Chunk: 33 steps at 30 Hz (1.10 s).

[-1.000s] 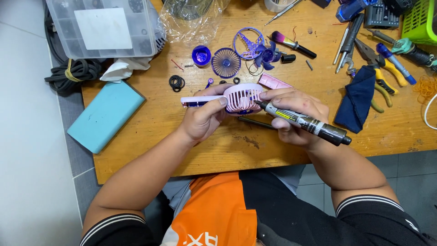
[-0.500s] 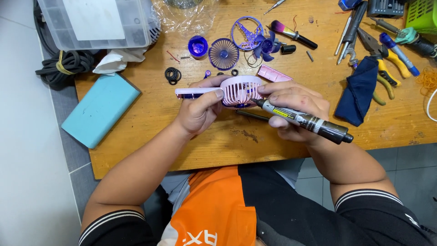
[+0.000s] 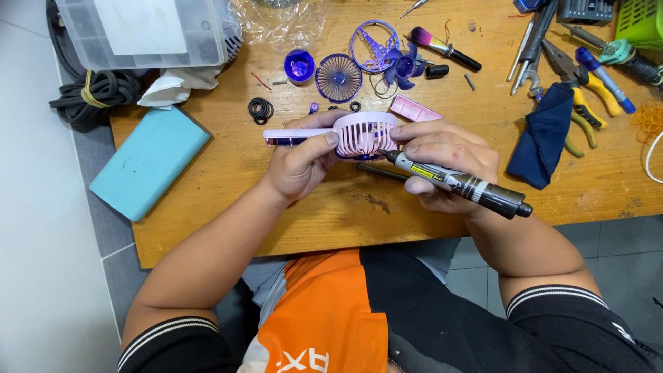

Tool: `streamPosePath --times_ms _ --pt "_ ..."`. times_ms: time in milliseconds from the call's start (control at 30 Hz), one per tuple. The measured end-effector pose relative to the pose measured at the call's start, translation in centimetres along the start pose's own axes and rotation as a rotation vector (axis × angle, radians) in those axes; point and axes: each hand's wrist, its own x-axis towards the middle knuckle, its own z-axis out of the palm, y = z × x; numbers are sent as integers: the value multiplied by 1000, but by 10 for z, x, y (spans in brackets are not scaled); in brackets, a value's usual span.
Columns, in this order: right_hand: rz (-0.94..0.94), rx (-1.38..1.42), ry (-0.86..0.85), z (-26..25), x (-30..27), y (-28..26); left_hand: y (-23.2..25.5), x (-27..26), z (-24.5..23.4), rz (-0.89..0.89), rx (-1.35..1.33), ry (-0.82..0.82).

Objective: The person is using a permanent marker to mark specific points on a disassembled plastic fan casing.

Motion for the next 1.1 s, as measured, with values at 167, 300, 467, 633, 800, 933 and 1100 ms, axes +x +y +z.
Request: streamPosePath --times_ms 167,300,467,633,800,933,1100 --pt "9 10 16 -1 -1 3 5 -1 4 -13 60 1" --pt "12 27 10 -1 -2 3 20 -1 24 -8 102 -1" --pt "23 38 6 -4 -3 3 25 -1 31 -14 147 -10" --pt "40 66 5 -5 -8 9 23 -2 27 -23 149 0" --pt "118 184 119 5 -20 18 18 -2 16 -24 127 -10" --pt "107 167 112 6 -19 13 37 -5 51 -41 114 17" --pt "87 112 100 8 -17 14 1 -3 7 -41 69 -17"
